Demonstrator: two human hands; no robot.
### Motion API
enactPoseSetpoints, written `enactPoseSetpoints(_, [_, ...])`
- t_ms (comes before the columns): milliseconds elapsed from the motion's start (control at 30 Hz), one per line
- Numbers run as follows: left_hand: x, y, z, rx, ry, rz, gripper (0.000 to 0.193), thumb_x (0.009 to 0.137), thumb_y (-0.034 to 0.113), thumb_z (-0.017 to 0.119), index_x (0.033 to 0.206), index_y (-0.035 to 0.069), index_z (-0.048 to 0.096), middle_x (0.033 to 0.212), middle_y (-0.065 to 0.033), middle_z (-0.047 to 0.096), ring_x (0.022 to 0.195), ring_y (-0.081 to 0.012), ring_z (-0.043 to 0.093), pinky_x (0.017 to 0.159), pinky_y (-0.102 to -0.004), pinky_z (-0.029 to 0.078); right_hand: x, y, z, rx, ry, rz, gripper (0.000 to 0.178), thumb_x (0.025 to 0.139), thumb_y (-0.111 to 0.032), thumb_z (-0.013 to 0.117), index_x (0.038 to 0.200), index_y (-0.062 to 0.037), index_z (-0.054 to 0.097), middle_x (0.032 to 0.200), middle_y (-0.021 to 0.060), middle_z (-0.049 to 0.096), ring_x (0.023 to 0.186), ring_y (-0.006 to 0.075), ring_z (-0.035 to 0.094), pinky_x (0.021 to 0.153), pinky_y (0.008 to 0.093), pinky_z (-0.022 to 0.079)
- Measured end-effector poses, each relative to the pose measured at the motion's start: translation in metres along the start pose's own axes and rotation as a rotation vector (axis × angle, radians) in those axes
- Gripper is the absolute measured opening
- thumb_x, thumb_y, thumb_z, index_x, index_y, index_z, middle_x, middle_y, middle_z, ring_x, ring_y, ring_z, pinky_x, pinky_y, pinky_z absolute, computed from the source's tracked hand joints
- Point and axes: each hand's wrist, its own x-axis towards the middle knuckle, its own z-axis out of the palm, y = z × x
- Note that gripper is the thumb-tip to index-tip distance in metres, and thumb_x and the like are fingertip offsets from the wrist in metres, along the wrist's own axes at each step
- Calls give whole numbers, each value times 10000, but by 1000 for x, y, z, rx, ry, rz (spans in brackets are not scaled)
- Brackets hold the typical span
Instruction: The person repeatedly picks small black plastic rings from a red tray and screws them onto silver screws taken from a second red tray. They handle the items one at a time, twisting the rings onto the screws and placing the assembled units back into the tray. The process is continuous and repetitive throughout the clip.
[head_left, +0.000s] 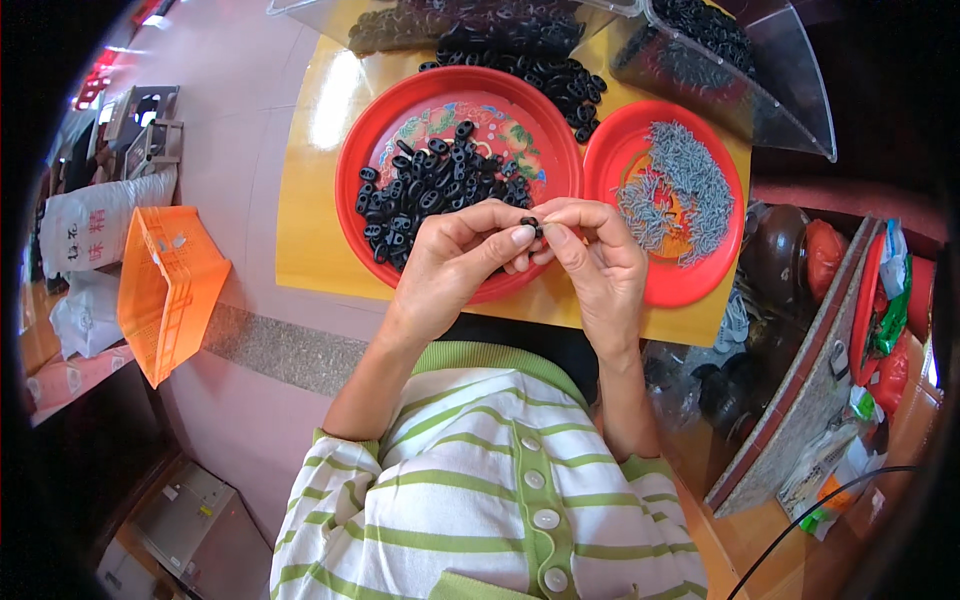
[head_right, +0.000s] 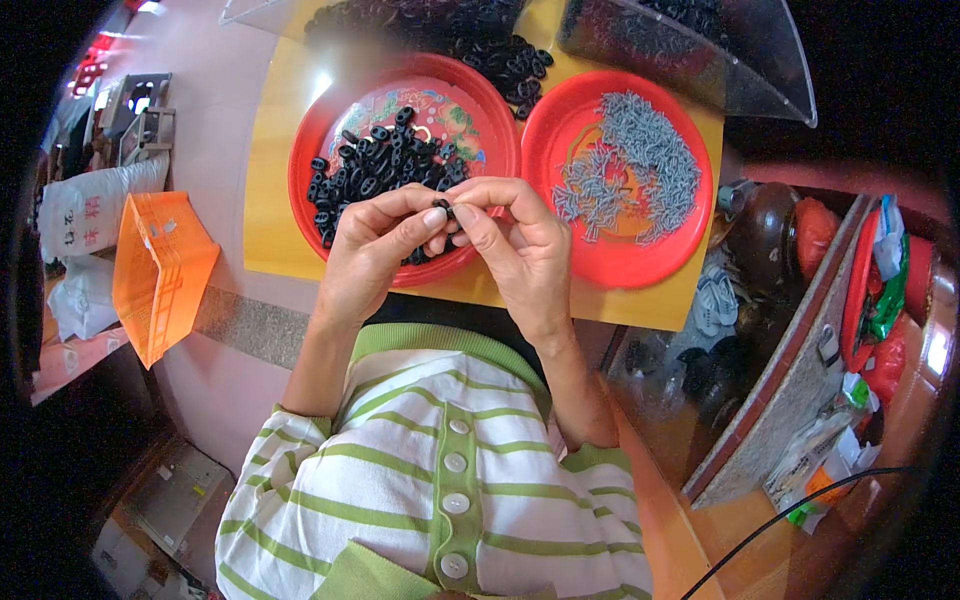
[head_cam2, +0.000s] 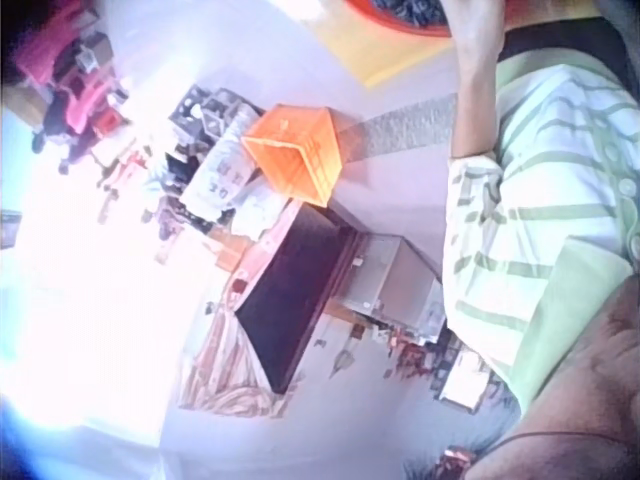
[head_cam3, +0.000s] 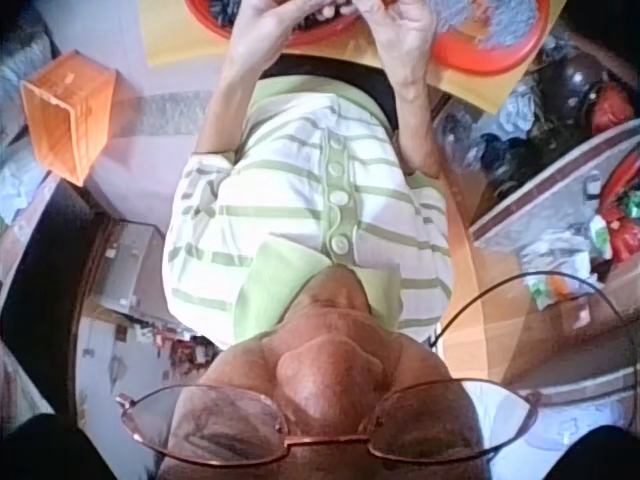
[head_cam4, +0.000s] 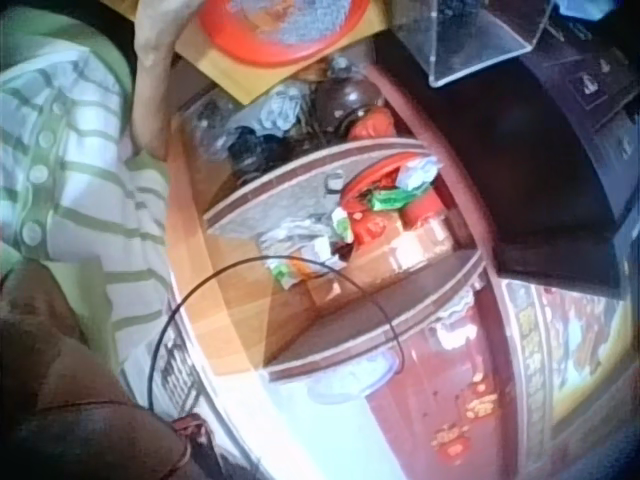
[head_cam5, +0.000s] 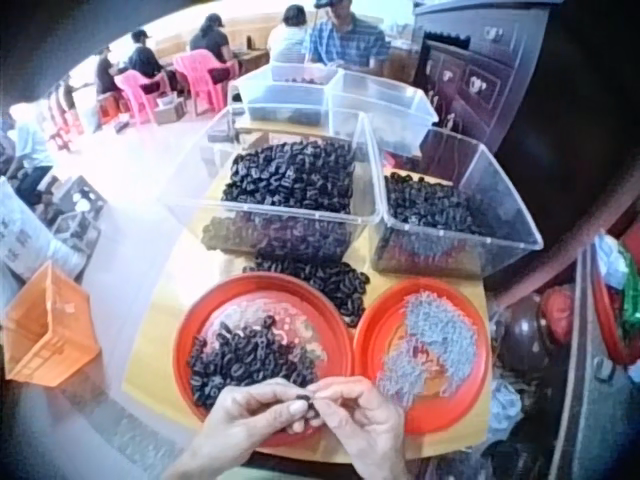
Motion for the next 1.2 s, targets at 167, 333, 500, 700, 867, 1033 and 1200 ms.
enactPoseSetpoints(167, [-4, -2, -2, 1, 4, -56, 174, 910, 104, 580, 987, -42, 634, 820, -24, 621, 734, -55, 546, 702, -194, 459, -4, 6, 0, 23, 27, 7, 101, 914, -41, 553, 1002, 3, 575, 973, 70, 624, 829, 101, 598, 733, 237, 510])
enactPoseSetpoints(333, [-7, 4, -5, 0, -10, -95, 167, 910, 109, 583, 971, -38, 636, 815, -22, 619, 733, -54, 545, 698, -195, 457, -1, -7, -4, -347, -20, -97, 84, 891, -28, 575, 969, -1, 590, 907, 74, 648, 789, 113, 620, 694, 253, 512])
enactPoseSetpoints(500, [-10, 3, -6, 23, -44, -100, 154, 910, 99, 578, 966, -32, 637, 813, -16, 608, 723, -57, 537, 684, -196, 453, -7, -6, -2, -456, -18, -93, 97, 865, -22, 601, 961, -11, 600, 878, 91, 653, 765, 137, 633, 665, 273, 518])
enactPoseSetpoints(700, [-10, -5, -18, -11, -26, -76, 162, 914, 104, 573, 979, -30, 635, 841, -20, 628, 719, -48, 532, 682, -195, 451, 3, 3, -1, -282, -88, 36, 118, 876, -64, 604, 974, 1, 599, 891, 91, 654, 783, 120, 625, 655, 251, 509])
enactPoseSetpoints(867, [-18, 0, -27, -8, 57, -103, 165, 901, 89, 572, 983, -31, 649, 832, -22, 601, 708, -62, 533, 674, -202, 445, 64, 2, 4, -561, -197, -45, 172, 848, -71, 611, 1010, -16, 624, 886, 100, 636, 781, 197, 628, 660, 293, 500])
enactPoseSetpoints(1033, [-26, 2, -30, 21, 19, -91, 173, 900, 85, 569, 996, -29, 656, 809, -15, 582, 703, -63, 537, 668, -207, 447, 115, 28, 15, -959, -310, -369, 222, 780, -37, 628, 1002, -47, 637, 928, 98, 576, 888, 287, 572, 742, 381, 483])
enactPoseSetpoints(1200, [-30, -1, -27, -50, 13, -166, 164, 905, 102, 577, 1006, 6, 662, 802, 8, 580, 707, -40, 556, 640, -182, 475, 125, 34, 18, -1074, -403, -394, 190, 754, -38, 649, 940, -35, 609, 947, 101, 544, 930, 292, 546, 767, 410, 478])
